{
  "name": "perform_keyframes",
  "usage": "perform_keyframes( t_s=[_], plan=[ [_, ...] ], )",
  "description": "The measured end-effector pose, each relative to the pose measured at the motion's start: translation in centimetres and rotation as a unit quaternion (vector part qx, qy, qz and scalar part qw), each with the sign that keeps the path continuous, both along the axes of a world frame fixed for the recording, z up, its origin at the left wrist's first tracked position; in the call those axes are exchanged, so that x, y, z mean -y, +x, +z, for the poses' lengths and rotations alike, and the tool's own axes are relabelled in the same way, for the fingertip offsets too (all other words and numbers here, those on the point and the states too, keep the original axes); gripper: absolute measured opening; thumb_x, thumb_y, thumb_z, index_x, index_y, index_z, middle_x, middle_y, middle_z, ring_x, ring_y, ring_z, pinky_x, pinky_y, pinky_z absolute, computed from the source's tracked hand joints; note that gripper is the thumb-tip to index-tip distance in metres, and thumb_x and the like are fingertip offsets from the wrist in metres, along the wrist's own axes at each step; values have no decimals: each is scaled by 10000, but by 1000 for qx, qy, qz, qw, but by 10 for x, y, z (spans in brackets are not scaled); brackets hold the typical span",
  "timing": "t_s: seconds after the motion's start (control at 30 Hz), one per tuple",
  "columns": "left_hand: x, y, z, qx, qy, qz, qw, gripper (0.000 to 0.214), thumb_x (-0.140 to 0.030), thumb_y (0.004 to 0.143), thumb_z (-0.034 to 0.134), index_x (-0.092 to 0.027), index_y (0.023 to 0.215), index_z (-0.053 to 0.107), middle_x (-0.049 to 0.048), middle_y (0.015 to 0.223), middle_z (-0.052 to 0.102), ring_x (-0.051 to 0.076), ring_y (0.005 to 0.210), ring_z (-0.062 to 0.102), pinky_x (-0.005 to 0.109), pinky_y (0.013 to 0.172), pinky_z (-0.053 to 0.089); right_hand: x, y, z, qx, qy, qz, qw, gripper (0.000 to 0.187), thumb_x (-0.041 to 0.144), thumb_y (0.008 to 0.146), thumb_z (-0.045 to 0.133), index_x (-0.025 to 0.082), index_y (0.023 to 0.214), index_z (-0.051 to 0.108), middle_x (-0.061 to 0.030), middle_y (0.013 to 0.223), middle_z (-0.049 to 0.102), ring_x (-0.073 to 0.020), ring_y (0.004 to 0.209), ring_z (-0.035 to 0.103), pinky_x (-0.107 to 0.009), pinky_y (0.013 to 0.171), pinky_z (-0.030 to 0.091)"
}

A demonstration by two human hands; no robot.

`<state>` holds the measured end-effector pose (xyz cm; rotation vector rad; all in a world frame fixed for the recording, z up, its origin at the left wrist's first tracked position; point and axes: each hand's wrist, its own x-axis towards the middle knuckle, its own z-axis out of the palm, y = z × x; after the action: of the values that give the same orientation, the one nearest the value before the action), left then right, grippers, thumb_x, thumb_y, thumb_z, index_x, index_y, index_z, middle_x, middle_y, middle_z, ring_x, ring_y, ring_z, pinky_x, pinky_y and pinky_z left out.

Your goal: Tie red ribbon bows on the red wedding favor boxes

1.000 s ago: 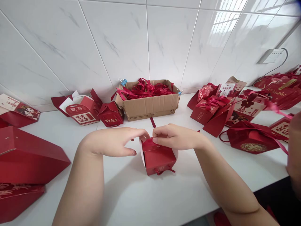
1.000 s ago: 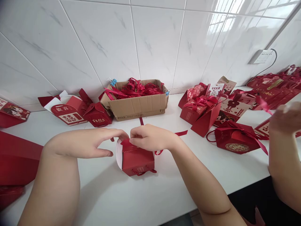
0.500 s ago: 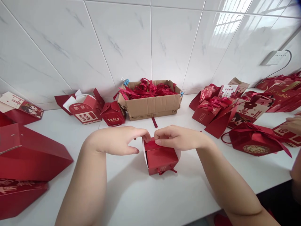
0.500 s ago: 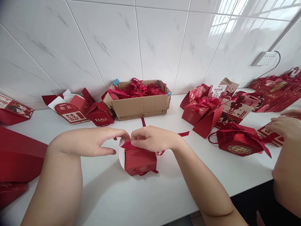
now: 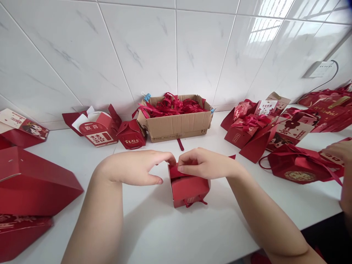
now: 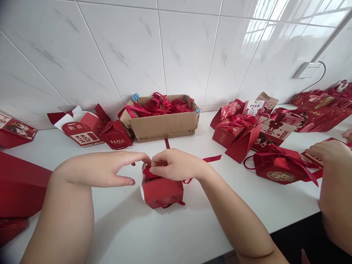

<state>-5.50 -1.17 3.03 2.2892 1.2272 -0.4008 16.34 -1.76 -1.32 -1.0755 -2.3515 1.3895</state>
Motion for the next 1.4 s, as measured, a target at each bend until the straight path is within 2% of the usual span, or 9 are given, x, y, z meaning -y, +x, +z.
perform_keyframes(
  t_s=[0.13,0.23,0.37,0.47,0.57,0.67,0.87,1.13,1.4],
  plan=[
    [2,-5,0,35,23,5,999,545,-397,766,566,-299,1294,472,36,1319,546,239,1072,573,284,789,466,-2,3,4,-28,-58,19,998,242,357,896,475,181,732,500,43,648,450,-78,560,392,-205,488,308],
    [6,-6,2,56,36,-7,998,440,-417,785,553,-294,1207,528,39,1232,585,226,984,598,294,790,464,-3,6,6,-33,-92,9,995,250,383,902,477,180,759,511,41,653,452,-78,561,397,-201,489,319],
    [15,-2,7,43,34,22,998,330,-492,790,553,-282,1045,570,17,1074,626,195,826,605,281,668,455,-5,11,8,-62,-123,3,990,268,425,883,530,167,826,568,27,673,505,-86,577,463,-205,506,363],
    [20,1,8,29,11,37,999,379,-608,761,560,-263,916,562,7,980,641,197,800,601,275,597,435,-5,14,11,-118,-114,-7,986,262,413,881,552,158,850,600,7,726,562,-92,611,510,-210,538,403],
    [20,4,4,8,8,55,998,454,-684,740,534,-251,874,540,11,851,640,198,707,594,286,547,410,-3,16,13,-162,-100,-1,982,234,367,886,556,150,822,615,-8,764,594,-93,638,530,-217,575,433],
    [16,6,1,-6,19,60,998,419,-651,757,523,-247,866,534,12,800,628,188,634,571,289,514,382,-1,15,12,-149,-109,3,983,228,359,881,567,145,861,643,-9,729,606,-92,613,530,-210,546,430],
    [5,4,4,17,-12,42,999,366,-513,721,626,-243,955,544,18,1026,638,207,878,606,267,616,433,2,2,5,-65,-95,-26,993,210,338,888,529,219,1007,654,0,779,664,-68,504,495,-178,422,366],
    [1,0,5,34,-40,43,998,363,-488,704,672,-240,939,547,4,1033,645,203,941,606,263,704,456,4,-1,0,-51,-100,-45,993,135,314,865,532,236,976,527,16,763,692,-66,460,436,-167,392,336],
    [2,0,5,37,-44,41,998,344,-498,713,661,-250,930,561,-6,1044,655,213,1013,600,265,737,448,5,-2,-1,-45,-84,-66,993,68,266,843,504,229,900,501,27,730,671,-68,465,424,-162,379,319]
  ],
)
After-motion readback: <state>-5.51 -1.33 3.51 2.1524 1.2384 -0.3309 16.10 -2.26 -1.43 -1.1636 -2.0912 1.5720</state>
